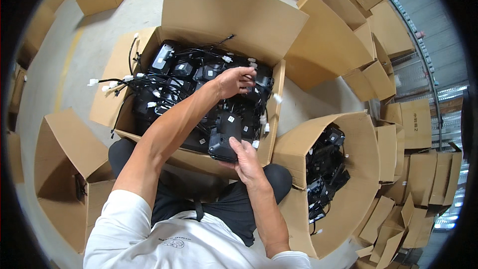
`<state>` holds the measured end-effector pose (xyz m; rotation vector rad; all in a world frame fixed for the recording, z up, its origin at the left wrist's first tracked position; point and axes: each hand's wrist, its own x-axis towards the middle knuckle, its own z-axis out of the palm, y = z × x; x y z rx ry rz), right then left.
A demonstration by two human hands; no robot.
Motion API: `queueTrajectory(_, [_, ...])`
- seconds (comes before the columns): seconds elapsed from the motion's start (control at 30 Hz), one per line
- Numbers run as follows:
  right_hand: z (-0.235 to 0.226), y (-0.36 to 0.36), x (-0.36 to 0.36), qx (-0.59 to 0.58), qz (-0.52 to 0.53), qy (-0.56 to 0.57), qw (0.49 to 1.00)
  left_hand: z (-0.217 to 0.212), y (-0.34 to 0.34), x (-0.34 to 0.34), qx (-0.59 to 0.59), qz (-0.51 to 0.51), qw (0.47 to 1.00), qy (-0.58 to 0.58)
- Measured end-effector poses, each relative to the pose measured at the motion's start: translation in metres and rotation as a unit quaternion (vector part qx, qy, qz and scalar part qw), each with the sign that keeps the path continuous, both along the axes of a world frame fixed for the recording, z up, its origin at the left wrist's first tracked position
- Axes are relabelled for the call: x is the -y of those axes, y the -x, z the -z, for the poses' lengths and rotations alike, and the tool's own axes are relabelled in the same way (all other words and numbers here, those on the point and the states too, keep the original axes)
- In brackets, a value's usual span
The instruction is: The person sorts electronic display units with wiring by hand, transferring them from one cardboard box to another.
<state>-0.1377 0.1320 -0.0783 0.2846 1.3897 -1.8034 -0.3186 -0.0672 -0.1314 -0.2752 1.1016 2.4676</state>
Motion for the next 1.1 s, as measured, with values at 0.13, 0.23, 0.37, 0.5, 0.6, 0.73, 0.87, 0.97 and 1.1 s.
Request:
queueTrajectory(0.13, [-0.012, 0.018, 0.019, -0.058, 0.097, -0.006, 0.994, -0.041, -0.003, 0.012, -0.048, -0.056, 0.995, -0.062])
queueTrajectory(0.23, [0.026, 0.056, 0.038, -0.133, 0.104, -0.123, 0.978, -0.057, -0.014, 0.029, -0.088, -0.079, 0.993, -0.008])
queueTrajectory(0.37, [0.088, 0.085, 0.038, 0.018, 0.145, -0.105, 0.984, -0.056, -0.051, 0.044, -0.14, -0.076, 0.969, 0.187])
queueTrajectory(0.5, [0.121, 0.097, 0.039, -0.091, 0.163, 0.001, 0.982, -0.041, -0.128, 0.064, -0.376, -0.043, 0.685, 0.622])
queueTrajectory(0.6, [0.091, 0.079, 0.031, -0.066, 0.205, -0.044, 0.975, -0.032, -0.18, 0.06, -0.45, 0.063, 0.415, 0.788])
queueTrajectory(0.73, [0.111, 0.087, 0.029, -0.187, -0.016, -0.307, 0.933, 0.017, -0.195, 0.058, -0.414, -0.006, 0.378, 0.828])
queueTrajectory(0.87, [0.133, 0.096, 0.019, -0.179, 0.012, -0.305, 0.935, 0.021, -0.19, 0.058, -0.406, -0.006, 0.367, 0.837])
queueTrajectory(0.97, [0.157, 0.114, 0.023, -0.276, -0.003, -0.33, 0.902, 0.023, -0.187, 0.055, -0.406, -0.008, 0.341, 0.848])
queueTrajectory(1.1, [0.152, 0.157, -0.005, -0.314, -0.088, -0.485, 0.811, -0.005, -0.171, 0.044, -0.412, 0.048, 0.369, 0.832])
